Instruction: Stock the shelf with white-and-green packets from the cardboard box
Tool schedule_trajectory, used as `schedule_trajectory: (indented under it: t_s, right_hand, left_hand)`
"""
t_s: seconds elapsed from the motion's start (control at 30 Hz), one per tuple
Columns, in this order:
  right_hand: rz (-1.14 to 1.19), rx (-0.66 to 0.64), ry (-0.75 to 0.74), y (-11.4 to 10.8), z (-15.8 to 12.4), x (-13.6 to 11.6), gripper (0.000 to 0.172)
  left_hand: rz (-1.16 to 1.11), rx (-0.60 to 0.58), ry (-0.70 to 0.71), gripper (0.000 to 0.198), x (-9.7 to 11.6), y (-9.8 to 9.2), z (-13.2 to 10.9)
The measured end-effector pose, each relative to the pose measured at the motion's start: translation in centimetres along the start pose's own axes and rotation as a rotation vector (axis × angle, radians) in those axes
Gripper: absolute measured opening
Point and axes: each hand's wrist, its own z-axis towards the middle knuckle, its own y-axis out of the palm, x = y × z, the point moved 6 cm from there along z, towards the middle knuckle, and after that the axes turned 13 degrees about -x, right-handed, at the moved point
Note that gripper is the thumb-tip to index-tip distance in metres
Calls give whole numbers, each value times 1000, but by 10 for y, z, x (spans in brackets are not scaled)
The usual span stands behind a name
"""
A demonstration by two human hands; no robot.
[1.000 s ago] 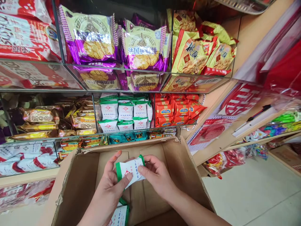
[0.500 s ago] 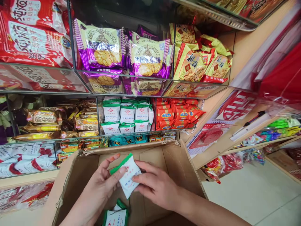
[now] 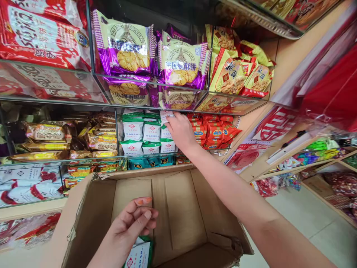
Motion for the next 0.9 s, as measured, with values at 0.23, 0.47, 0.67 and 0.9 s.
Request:
schedule_trajectory:
  t_s: [0.23,0.47,0.67,0.9]
  right_hand:
    - [-213,-74,156,8,29,-1,33]
    - [-221,-157,216,12,39,-7,34]
    - [-192,-71,157,15,31,-18,41]
    - [-123,-183,244,20,38,-7,58]
  left_hand:
    - [23,-89,-22,36,-22,3,1]
    - [61,-159,17,34,-32,1,8]
    - [330,-289,-3,32,-37,-9,10]
    - [1364,-240,-234,55,-65,-40,20]
